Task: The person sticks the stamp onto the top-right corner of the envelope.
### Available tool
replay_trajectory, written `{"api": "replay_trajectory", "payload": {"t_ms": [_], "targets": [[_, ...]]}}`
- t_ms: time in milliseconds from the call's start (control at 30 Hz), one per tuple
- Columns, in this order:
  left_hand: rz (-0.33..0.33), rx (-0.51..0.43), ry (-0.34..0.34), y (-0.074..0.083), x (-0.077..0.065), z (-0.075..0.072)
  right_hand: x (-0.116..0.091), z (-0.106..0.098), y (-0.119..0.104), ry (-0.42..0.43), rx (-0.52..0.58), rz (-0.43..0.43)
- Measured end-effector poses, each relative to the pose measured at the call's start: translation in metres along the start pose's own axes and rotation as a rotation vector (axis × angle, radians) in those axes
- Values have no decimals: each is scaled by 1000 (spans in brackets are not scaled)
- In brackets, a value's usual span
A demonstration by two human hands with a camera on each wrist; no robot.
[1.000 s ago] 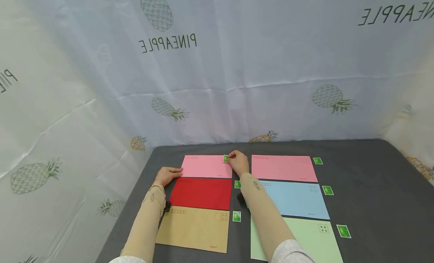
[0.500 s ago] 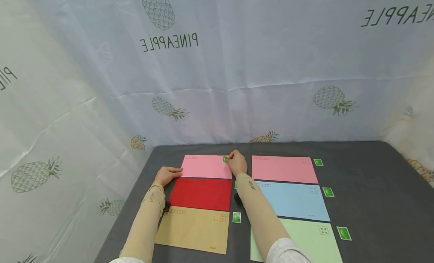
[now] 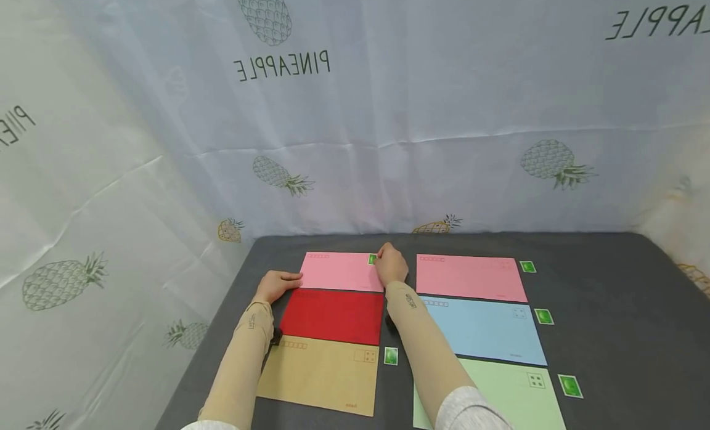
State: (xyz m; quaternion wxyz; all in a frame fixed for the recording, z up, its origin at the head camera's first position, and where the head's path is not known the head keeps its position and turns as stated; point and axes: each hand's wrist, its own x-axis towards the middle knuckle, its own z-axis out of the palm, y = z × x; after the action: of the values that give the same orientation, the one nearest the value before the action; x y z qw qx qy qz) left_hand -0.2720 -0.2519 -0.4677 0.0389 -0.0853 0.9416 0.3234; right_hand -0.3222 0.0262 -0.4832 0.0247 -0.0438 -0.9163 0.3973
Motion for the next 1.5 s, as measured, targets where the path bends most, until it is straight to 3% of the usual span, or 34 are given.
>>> {"api": "replay_trajectory", "payload": {"t_ms": [833,1233,1433,1500], "targets": [[-18,-9,8,-6,6,5,6,5,-5,-15,-70,-24],[-5,-6,11,-1,4,0,8,2,-6,-32,-62,-47],[-12,-25,6,-7,7,2,7,3,-5,-32,-53,-33],[15,-21,22,-12,11,5,6,3,-5,-30,-50,-34]]}}
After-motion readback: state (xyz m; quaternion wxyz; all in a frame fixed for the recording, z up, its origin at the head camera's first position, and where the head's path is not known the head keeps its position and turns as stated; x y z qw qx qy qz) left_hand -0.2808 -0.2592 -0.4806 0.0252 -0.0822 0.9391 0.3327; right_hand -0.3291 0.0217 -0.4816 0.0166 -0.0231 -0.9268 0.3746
